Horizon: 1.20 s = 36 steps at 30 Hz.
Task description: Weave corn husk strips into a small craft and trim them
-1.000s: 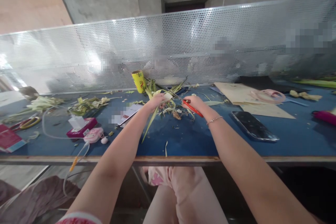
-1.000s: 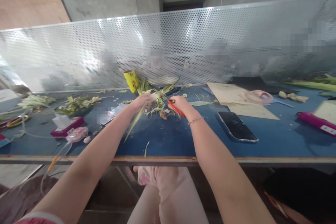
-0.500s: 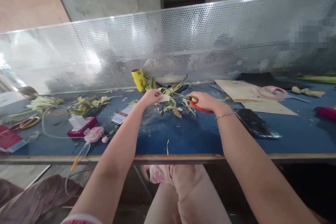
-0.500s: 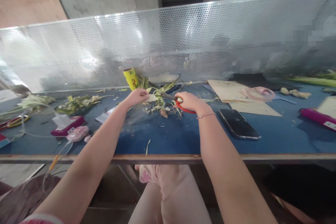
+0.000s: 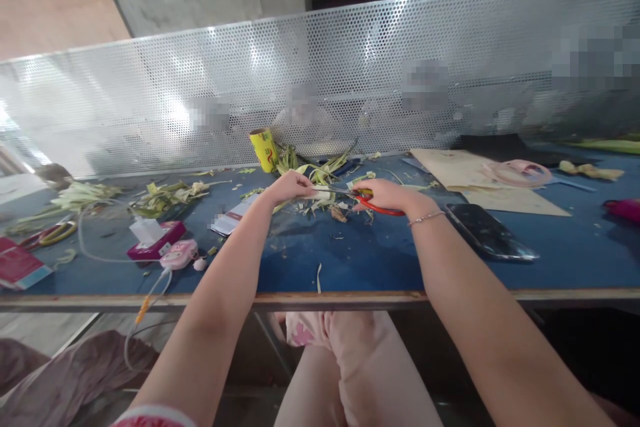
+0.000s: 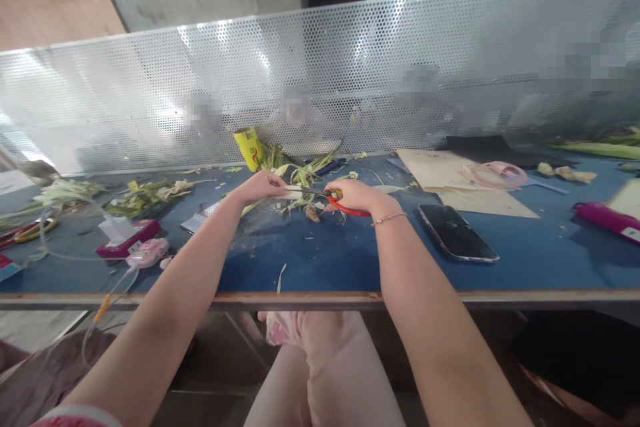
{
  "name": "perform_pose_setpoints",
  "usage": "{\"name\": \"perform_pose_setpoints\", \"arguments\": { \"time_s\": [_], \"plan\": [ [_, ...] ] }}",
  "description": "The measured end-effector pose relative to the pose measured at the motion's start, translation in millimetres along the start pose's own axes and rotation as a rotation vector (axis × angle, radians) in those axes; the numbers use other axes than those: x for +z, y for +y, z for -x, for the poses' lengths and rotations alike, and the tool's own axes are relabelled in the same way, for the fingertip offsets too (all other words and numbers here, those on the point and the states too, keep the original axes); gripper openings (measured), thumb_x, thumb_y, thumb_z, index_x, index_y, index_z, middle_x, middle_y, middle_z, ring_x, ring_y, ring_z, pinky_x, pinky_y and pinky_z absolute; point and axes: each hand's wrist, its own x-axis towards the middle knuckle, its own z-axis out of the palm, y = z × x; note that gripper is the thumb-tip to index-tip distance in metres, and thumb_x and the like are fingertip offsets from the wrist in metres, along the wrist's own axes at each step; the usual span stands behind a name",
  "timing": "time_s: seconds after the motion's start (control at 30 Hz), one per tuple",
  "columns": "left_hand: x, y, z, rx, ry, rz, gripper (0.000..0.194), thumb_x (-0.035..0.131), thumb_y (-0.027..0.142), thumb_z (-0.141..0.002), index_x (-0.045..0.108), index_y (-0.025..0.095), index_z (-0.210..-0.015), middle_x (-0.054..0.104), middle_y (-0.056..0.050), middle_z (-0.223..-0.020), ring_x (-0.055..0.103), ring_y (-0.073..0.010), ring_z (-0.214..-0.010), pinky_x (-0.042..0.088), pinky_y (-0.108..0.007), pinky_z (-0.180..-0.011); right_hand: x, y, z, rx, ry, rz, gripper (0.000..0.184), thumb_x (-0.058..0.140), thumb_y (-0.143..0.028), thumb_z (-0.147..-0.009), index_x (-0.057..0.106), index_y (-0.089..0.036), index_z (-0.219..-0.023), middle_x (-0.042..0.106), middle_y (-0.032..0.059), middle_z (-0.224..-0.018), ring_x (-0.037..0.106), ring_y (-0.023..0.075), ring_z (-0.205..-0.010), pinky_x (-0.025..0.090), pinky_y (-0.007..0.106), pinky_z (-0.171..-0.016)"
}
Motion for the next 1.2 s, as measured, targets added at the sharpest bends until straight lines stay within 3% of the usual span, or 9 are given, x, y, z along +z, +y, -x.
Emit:
{"name": "perform_pose_setpoints", "arguments": {
  "time_s": [0.83, 1.2],
  "plan": [
    [-1.4, 3.9, 0.9, 0.012, 0.006, -0.035, 0.010, 0.070, 0.022, -0.062, 0.071, 0.013, -0.067, 0.057, -0.002, -0.054, 0.043, -0.0077, -0.050, 0.033, -0.025, -0.052, -3.9, -5.8, 3.1, -0.013, -0.054, 0.011, 0.047, 0.068, -0.054, -0.068, 0.069, -0.026, -0.106, 0.068, 0.0070, -0.110, 0.063, 0.0257, -0.096, 0.048, 0.032, -0.076],
    [-0.2, 5.5, 3.0, 0.013, 0.007, 0.074, 0.017, 0.065, 0.010, -0.062, 0.057, 0.014, -0.077, 0.057, 0.000, -0.063, 0.050, -0.0088, -0.056, 0.037, -0.024, -0.058, -1.8, 2.9, 2.3, -0.007, -0.029, 0.016, 0.057, 0.065, -0.058, -0.068, 0.066, -0.025, -0.114, 0.064, 0.0080, -0.119, 0.061, 0.0270, -0.103, 0.048, 0.035, -0.083]
  ]
}}
